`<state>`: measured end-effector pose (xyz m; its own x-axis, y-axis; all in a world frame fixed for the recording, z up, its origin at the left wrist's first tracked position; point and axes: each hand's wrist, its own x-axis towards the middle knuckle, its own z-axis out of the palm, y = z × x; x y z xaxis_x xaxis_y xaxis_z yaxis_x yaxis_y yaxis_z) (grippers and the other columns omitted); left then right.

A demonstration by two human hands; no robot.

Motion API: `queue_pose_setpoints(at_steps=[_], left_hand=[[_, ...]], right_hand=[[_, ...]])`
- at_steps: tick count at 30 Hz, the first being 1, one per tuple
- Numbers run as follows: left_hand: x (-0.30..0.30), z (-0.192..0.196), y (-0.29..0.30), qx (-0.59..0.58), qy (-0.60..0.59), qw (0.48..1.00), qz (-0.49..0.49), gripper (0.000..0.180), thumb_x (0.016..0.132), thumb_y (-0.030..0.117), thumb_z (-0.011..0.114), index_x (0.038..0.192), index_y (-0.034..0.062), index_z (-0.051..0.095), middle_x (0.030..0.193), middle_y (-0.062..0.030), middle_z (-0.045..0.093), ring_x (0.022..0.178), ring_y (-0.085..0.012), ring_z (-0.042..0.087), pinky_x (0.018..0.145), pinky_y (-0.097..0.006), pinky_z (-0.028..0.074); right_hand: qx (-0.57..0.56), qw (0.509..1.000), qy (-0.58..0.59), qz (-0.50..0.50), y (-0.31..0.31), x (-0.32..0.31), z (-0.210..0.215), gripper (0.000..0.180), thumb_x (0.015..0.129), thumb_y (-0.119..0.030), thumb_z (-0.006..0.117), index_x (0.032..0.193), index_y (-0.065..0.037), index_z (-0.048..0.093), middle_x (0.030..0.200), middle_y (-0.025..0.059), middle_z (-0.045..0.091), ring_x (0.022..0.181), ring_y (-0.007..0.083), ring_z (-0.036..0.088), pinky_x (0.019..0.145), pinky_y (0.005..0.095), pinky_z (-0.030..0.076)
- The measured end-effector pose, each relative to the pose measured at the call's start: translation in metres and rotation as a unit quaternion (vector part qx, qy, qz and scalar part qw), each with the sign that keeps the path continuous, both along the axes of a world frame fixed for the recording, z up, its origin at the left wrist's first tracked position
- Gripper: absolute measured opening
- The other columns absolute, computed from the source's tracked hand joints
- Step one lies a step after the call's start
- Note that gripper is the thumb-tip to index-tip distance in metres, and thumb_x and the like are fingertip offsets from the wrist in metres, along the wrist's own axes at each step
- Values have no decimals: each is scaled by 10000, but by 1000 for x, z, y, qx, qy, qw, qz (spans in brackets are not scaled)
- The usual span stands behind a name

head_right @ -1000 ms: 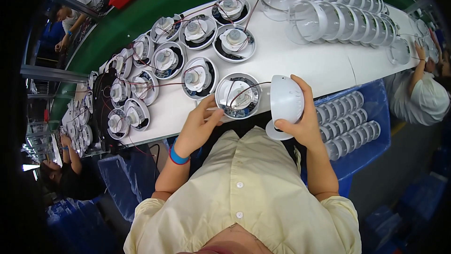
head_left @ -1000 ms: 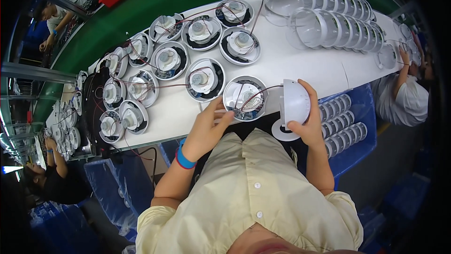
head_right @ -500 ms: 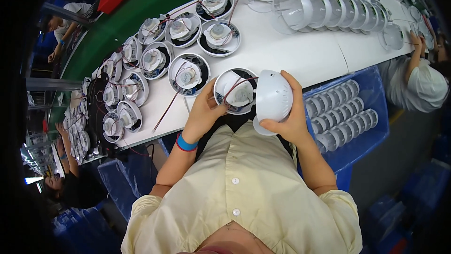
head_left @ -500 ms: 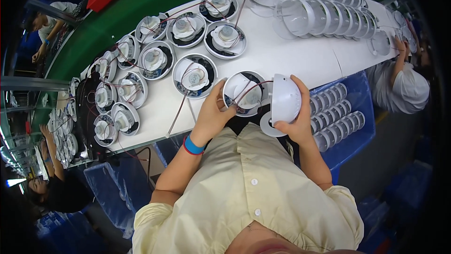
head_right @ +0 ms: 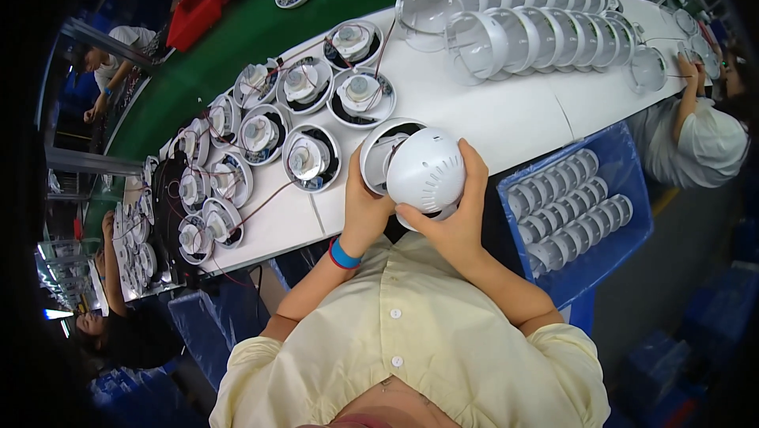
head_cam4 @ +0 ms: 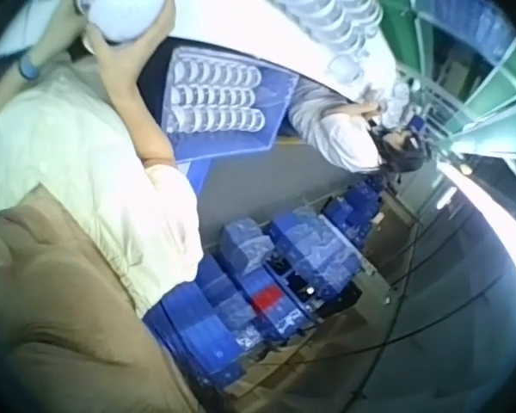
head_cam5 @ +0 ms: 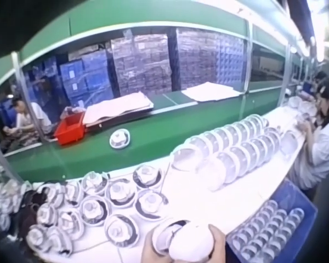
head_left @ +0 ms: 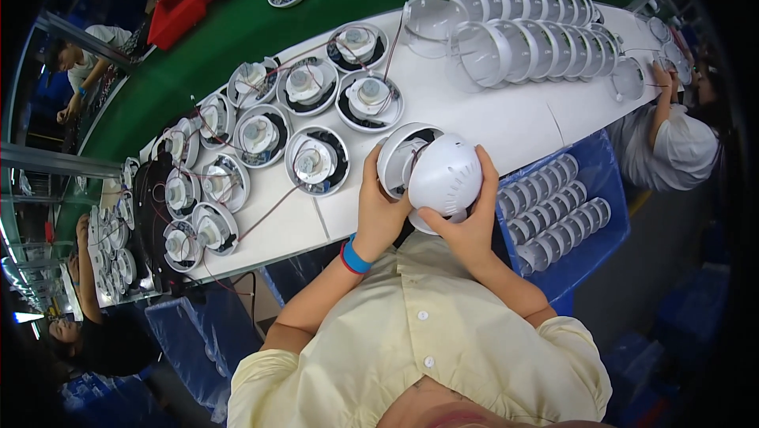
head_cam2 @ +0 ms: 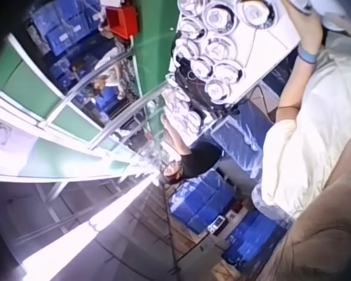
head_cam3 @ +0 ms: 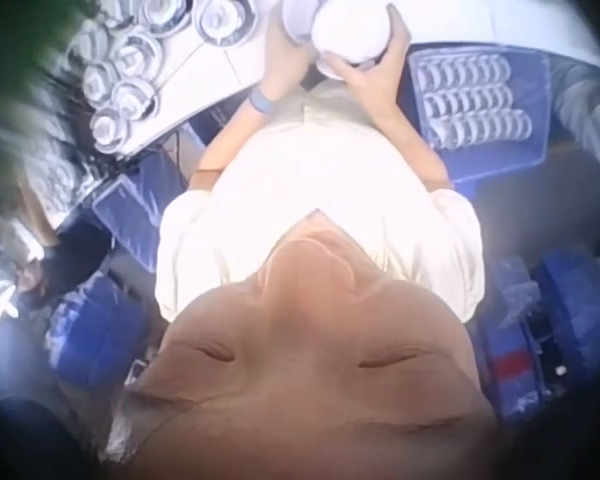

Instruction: Assembling white plastic domes onto circular metal components at a factory workbench.

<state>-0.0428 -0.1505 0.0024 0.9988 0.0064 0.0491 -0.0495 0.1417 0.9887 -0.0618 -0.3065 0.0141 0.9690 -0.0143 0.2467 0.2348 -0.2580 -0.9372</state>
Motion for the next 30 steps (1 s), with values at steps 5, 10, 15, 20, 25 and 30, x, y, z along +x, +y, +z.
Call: queue_pose_setpoints(at_steps=[5, 10, 15, 20, 25, 30], left_hand=[[7, -4, -4, 32, -12, 999, 14, 820, 779, -82, 714, 1460, -45, 258, 1351, -185, 504, 1254, -270, 517, 1041, -376, 440], [5, -4, 5, -54, 17, 992, -111, 939, 763, -137, 686, 1522, 29, 159, 1453, -164, 388, 1341, -261, 434, 1049, -385, 442], [5, 19, 17, -149, -17, 956, -250, 820, 915, 64, 635, 1552, 74, 119, 1510, -145, 324, 1369, -251, 394, 1124, -411, 351], [12, 26, 4, -275, 49, 953, -117, 712, 1029, 565, 178, 1543, 72, 195, 1545, -134, 335, 1391, -302, 378, 1142, -427, 318], [20, 34, 10, -315, 74, 942, -88, 653, 1045, 513, 199, 1526, 73, 253, 1504, -132, 396, 1361, -279, 418, 1127, -418, 340], [35, 49, 30, -372, 131, 917, -58, 662, 1043, 533, 260, 1461, 31, 375, 1397, -117, 505, 1266, -237, 514, 1075, -375, 400]], right_hand=[[-24, 999, -38, -8, 3, 15, 0, 1092, 642, -104, 857, 1505, -42, 190, 1397, 173, 375, 1279, 284, 452, 1046, 399, 418], [-43, 998, -55, 11, 2, 19, 3, 1031, 664, -150, 828, 1489, -30, 223, 1402, 175, 366, 1272, 287, 450, 1047, 401, 410], [121, 990, 38, 59, 1, 24, 2, 1015, 657, -265, 865, 1452, 5, 296, 1373, 187, 363, 1276, 334, 418, 1069, 431, 360], [46, 982, -164, 75, 18, 30, -16, 1031, 682, -366, 849, 1460, 4, 283, 1414, 205, 341, 1287, 343, 405, 1074, 439, 351], [-24, 975, -210, 65, 30, 43, -7, 1025, 756, -504, 769, 1459, 19, 237, 1447, 215, 327, 1306, 341, 393, 1090, 450, 336], [51, 987, -66, 138, 32, 52, 29, 996, 764, -441, 766, 1477, 7, 234, 1404, 180, 368, 1293, 287, 404, 1088, 397, 331]])
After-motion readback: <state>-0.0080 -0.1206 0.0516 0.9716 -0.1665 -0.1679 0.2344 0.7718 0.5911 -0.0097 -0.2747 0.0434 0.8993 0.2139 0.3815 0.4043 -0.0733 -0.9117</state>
